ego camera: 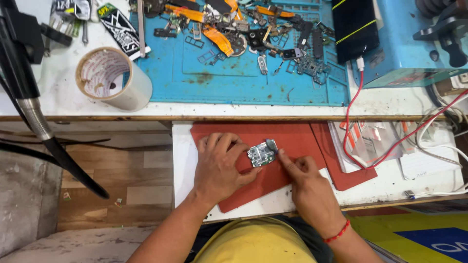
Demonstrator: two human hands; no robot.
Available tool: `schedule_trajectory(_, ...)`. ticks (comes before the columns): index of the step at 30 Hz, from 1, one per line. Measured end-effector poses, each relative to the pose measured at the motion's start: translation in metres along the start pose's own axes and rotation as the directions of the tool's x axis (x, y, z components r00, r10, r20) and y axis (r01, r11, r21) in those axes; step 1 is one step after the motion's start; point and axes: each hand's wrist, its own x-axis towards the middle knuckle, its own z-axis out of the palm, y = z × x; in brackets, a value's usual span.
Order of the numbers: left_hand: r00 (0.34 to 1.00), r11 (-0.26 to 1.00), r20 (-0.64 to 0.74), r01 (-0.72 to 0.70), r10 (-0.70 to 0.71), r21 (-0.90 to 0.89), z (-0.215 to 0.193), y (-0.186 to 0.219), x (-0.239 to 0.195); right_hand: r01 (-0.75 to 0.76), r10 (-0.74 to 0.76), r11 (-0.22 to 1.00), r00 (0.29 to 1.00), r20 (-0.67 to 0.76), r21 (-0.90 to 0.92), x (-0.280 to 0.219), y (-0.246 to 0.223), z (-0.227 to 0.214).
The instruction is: The person works on a small green circuit board placed on a red mat. They use a purple pen-like tool to point at and manipulate components on the board. Later, they use a black heat gun to apply hot air to the circuit board while holding it steady with their other hand.
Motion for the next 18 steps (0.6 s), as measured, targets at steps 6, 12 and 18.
schedule_trajectory(6,1.000,1.000,0.009,-0.006,0.006,-0.002,-0.001,0.001,0.002,-0.052,0.051,0.998,0.998,0.034,0.041,-0.001,-0.002,-0.005)
schedule_trajectory(12,1.000,1.000,0.002,-0.015,0.015,-0.004,-0.002,0.000,0.002,-0.022,0.021,0.998,1.000,0.023,0.056,-0.002,-0.006,-0.005)
schedule_trajectory(18,1.000,1.000,0.023,-0.002,0.002,-0.001,-0.005,0.000,0.007,-0.061,0.067,0.997,0.991,0.117,-0.047,0.000,-0.008,-0.002)
